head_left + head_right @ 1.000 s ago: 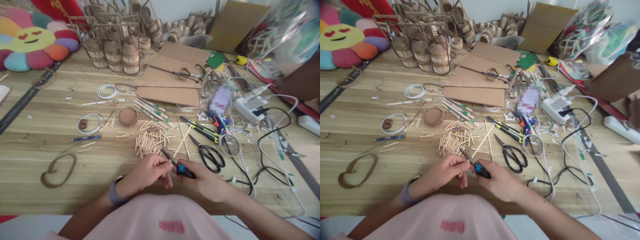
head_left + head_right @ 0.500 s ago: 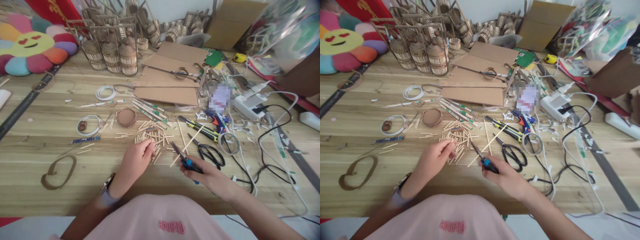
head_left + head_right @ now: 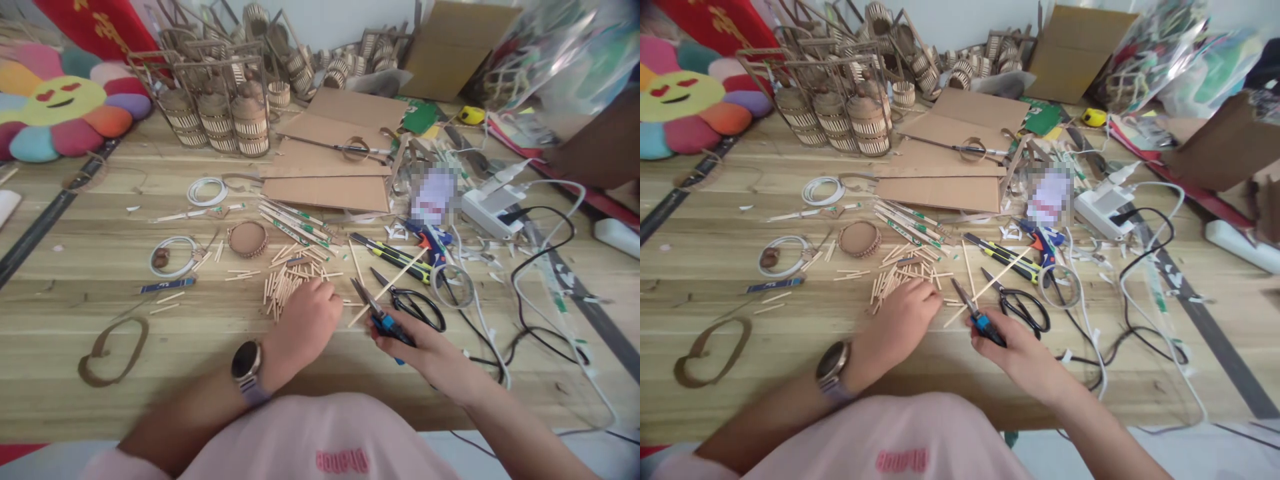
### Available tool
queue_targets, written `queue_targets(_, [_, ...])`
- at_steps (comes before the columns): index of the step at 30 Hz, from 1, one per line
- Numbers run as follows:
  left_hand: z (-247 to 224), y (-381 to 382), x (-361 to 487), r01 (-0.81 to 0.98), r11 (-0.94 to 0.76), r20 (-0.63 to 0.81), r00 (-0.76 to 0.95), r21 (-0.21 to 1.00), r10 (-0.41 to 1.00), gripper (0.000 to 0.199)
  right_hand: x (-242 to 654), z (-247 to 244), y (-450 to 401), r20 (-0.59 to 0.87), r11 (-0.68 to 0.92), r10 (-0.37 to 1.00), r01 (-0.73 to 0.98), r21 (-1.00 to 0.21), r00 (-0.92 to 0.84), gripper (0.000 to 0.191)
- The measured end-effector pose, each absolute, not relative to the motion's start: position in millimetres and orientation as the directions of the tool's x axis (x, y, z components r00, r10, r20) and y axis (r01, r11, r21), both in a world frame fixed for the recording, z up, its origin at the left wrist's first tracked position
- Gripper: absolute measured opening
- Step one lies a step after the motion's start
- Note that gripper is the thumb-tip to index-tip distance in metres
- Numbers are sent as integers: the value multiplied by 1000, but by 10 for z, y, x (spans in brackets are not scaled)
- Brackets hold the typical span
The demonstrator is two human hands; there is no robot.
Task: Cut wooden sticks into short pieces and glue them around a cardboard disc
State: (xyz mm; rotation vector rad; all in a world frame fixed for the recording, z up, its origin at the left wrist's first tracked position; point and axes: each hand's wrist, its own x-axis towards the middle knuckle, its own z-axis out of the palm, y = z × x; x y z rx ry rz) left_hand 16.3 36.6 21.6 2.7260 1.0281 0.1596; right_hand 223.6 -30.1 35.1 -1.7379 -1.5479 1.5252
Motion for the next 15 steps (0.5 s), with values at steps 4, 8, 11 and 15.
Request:
queue_targets(4, [94, 416, 377, 582, -791, 1, 805, 189, 593, 20, 2236, 350, -323, -448, -325, 878, 475, -818, -171, 27])
queue_targets(8, [53, 447, 414, 578, -802, -37, 814, 151, 580, 16, 2262, 341, -355, -424, -311, 891, 465, -829, -162, 26])
queue_targets(11, [128, 499, 365, 650, -716, -84, 752, 254, 654, 16, 2273, 346, -358, -412, -293, 897, 482, -825, -159, 25])
queue_targets(15, [224, 558, 236, 644, -229, -237, 553, 730, 799, 10, 2253, 368, -318, -412, -259, 891, 536, -804, -188, 25])
